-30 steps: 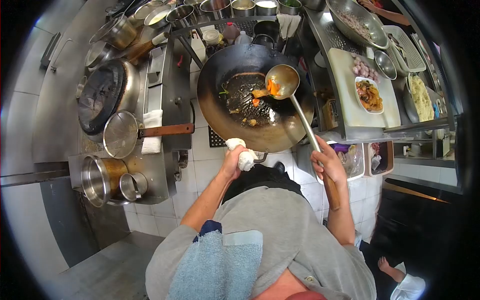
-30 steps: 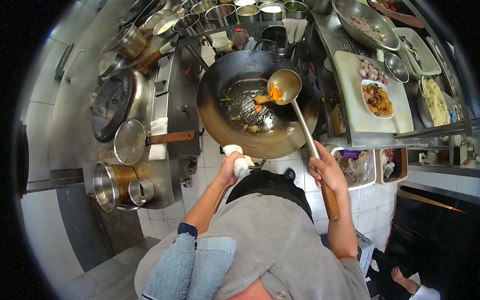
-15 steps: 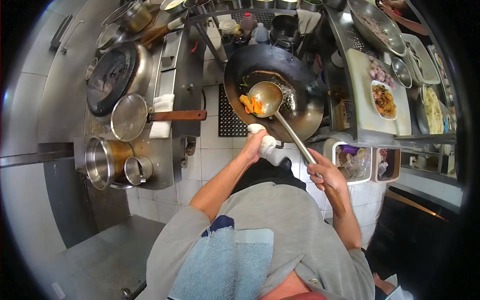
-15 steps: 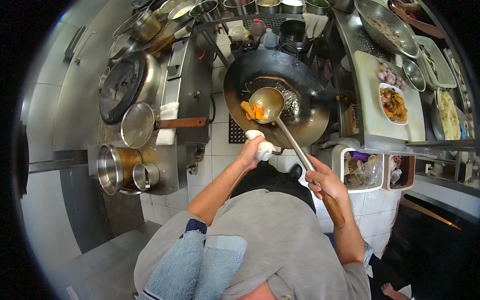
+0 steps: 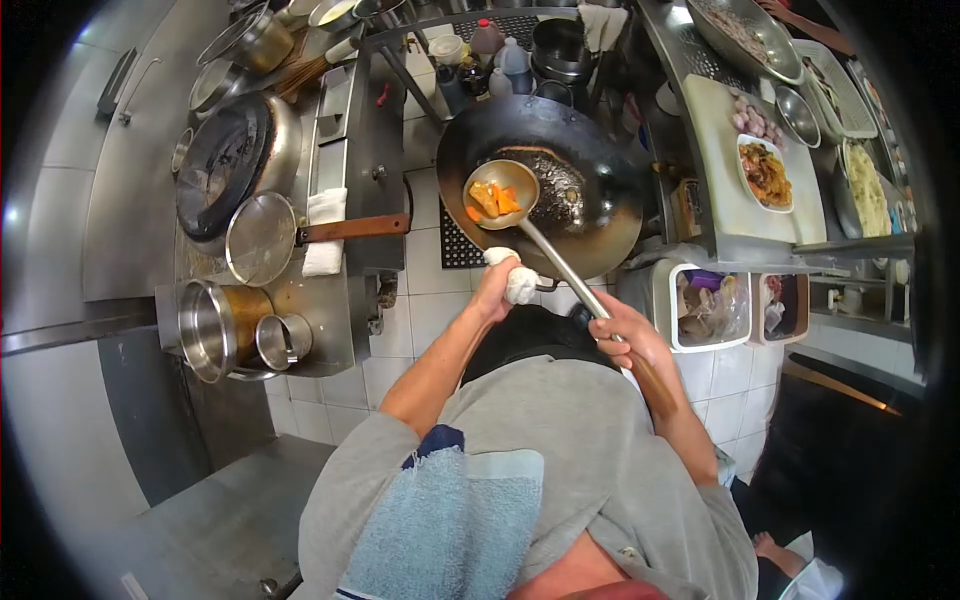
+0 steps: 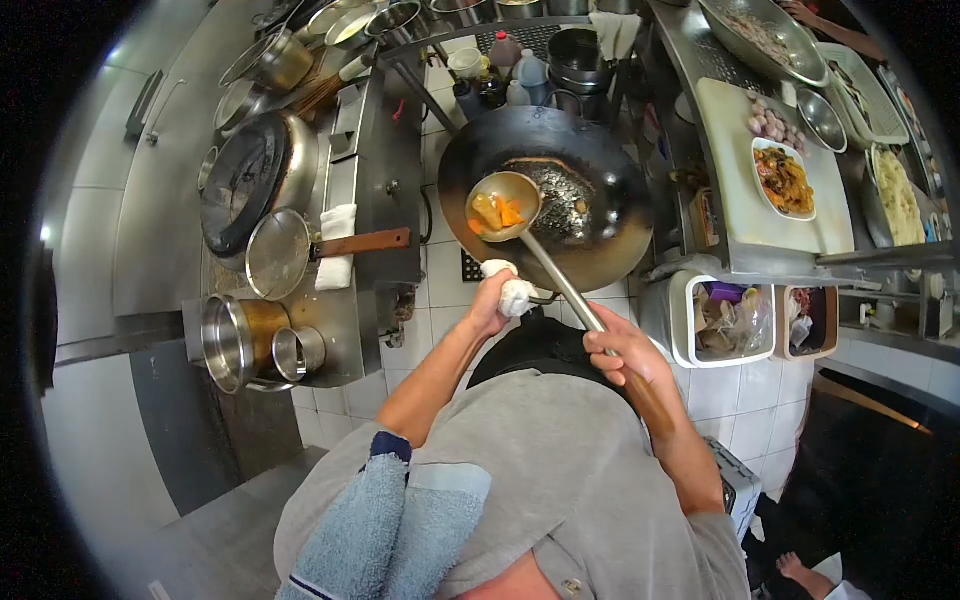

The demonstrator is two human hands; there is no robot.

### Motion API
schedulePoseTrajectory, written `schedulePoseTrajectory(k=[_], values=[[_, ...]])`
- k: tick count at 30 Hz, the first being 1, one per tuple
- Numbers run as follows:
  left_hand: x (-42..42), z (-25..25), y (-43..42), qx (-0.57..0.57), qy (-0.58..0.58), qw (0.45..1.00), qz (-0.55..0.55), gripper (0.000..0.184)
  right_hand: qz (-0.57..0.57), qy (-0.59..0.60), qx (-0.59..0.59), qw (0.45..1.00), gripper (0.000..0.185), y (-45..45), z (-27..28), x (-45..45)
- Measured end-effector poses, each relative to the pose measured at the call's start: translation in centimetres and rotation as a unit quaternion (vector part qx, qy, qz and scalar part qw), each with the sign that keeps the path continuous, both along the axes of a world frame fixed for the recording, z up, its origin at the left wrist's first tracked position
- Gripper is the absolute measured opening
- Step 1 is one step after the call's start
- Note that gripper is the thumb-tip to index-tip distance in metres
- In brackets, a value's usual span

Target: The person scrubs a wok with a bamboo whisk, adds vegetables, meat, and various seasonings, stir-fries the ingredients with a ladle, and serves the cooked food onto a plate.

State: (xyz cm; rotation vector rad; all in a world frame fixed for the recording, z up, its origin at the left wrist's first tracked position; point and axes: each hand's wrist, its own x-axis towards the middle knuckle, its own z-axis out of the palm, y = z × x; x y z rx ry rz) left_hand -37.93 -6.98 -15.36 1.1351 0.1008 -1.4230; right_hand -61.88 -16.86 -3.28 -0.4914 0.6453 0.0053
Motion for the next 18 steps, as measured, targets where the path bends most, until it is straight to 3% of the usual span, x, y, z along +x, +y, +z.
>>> schedulePoseTrajectory(k=[6, 11, 13, 17, 18], values=[[1.2, 1.1, 2.0, 0.006, 0.000, 1.000, -0.011, 0.006, -0.060, -0.070, 0.095, 0.991, 0.062, -1.2, -1.5, -1.5], [0.7, 6.0, 3.0, 0.002, -0.043, 0.999, -0.011, 0.011, -0.074, 0.049, -0.141, 0.986, 0.071, -3.7, 3.0, -4.4], [0.4, 6.6, 3.5, 0.009, -0.059, 0.998, -0.004, 0.013, -0.034, 0.135, -0.281, 0.949, 0.070, -4.8, 3.0, -4.9], [-0.7, 6.7, 2.6, 0.005, -0.064, 0.998, 0.008, 0.010, 0.048, 0.251, -0.511, 0.820, 0.070, -4.8, 1.2, -3.8], [-1.0, 5.8, 1.9, -0.006, -0.066, 0.998, 0.022, 0.009, 0.064, 0.244, -0.473, 0.845, 0.070, -4.5, 1.0, -3.7]])
